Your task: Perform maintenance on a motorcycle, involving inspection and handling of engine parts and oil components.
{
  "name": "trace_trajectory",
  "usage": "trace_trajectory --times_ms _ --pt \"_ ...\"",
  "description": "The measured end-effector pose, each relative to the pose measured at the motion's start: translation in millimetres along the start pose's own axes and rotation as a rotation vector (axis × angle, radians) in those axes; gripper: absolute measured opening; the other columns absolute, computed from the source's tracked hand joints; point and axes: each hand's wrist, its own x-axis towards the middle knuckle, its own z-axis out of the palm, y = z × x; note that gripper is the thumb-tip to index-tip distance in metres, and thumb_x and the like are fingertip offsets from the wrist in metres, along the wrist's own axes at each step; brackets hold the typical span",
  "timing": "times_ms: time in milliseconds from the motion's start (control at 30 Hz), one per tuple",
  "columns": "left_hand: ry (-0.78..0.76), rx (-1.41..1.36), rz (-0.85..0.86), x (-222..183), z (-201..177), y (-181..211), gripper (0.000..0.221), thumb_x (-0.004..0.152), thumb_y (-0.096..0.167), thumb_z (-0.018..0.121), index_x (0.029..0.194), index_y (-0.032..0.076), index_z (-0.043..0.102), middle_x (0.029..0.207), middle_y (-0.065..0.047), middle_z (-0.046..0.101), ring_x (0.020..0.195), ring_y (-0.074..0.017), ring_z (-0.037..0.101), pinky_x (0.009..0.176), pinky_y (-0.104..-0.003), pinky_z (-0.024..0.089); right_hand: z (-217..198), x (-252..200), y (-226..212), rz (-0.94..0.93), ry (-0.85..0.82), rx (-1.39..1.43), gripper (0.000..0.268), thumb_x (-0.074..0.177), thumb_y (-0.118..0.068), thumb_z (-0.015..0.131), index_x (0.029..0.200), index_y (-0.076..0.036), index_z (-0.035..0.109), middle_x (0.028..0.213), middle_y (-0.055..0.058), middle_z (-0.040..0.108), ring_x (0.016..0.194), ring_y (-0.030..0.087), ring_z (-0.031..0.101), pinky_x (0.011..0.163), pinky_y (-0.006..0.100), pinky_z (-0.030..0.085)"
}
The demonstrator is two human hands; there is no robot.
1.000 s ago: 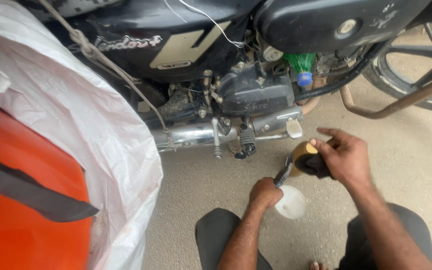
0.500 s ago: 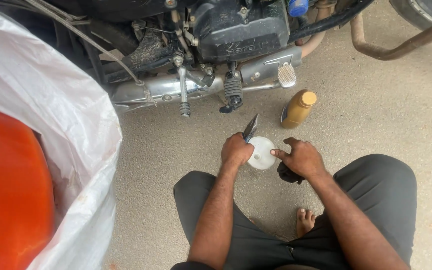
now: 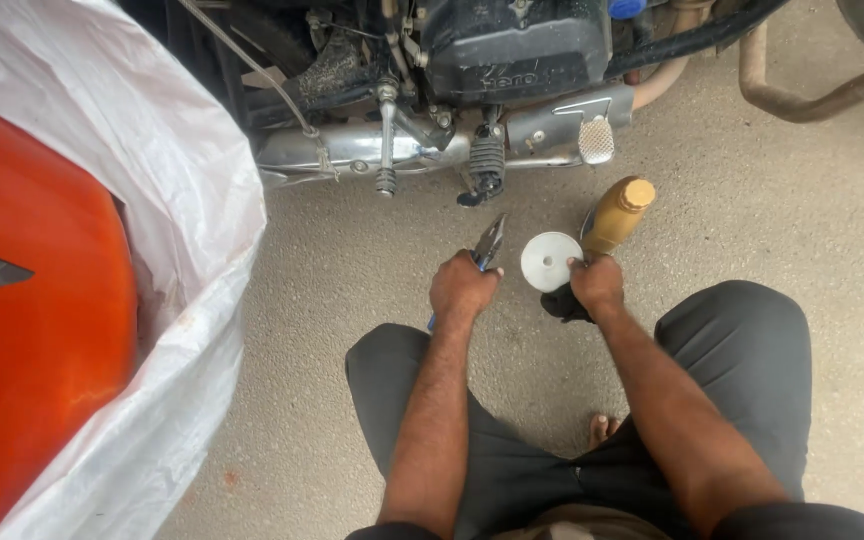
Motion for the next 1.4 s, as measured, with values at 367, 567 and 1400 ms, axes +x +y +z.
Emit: trace_trajectory --times_ms 367,567,1400 --pt "-0.066 -0.031 -0.191 16 23 -22 0.045 0.085 0.038 0.076 0.117 0.007 0.067 0.103 -0.012 0.075 0.096 -0.025 0.075 0.083 -0.043 0.06 8 -33 -30 -0.141 0.102 0.081 0.026 0.095 -0.019 0.073 0.12 -0.019 0.077 0.111 0.005 0.076 0.08 0.018 0.073 0.071 0.033 0.064" --pt "0.006 -0.139 -0.242 58 53 -41 0.042 0.086 0.03 0.074 0.118 0.004 0.065 0.107 -0.015 0.074 0.098 -0.0284 0.074 0.084 -0.043 0.059 4 -40 -29 -0.127 0.105 0.199 0.025 0.092 -0.007 0.073 0.114 -0.015 0.08 0.107 0.006 0.078 0.082 0.018 0.075 0.072 0.031 0.064" --pt "-0.158 -1.026 -0.102 11 58 -16 0.111 0.081 0.076 0.056 0.164 0.019 0.008 0.165 -0.024 0.024 0.148 -0.0433 0.03 0.116 -0.066 0.027 -77 -84 -135 0.242 -0.018 0.617 0.023 0.1 -0.007 0.06 0.119 -0.008 0.073 0.085 0.014 0.077 0.065 0.024 0.074 0.05 0.039 0.06"
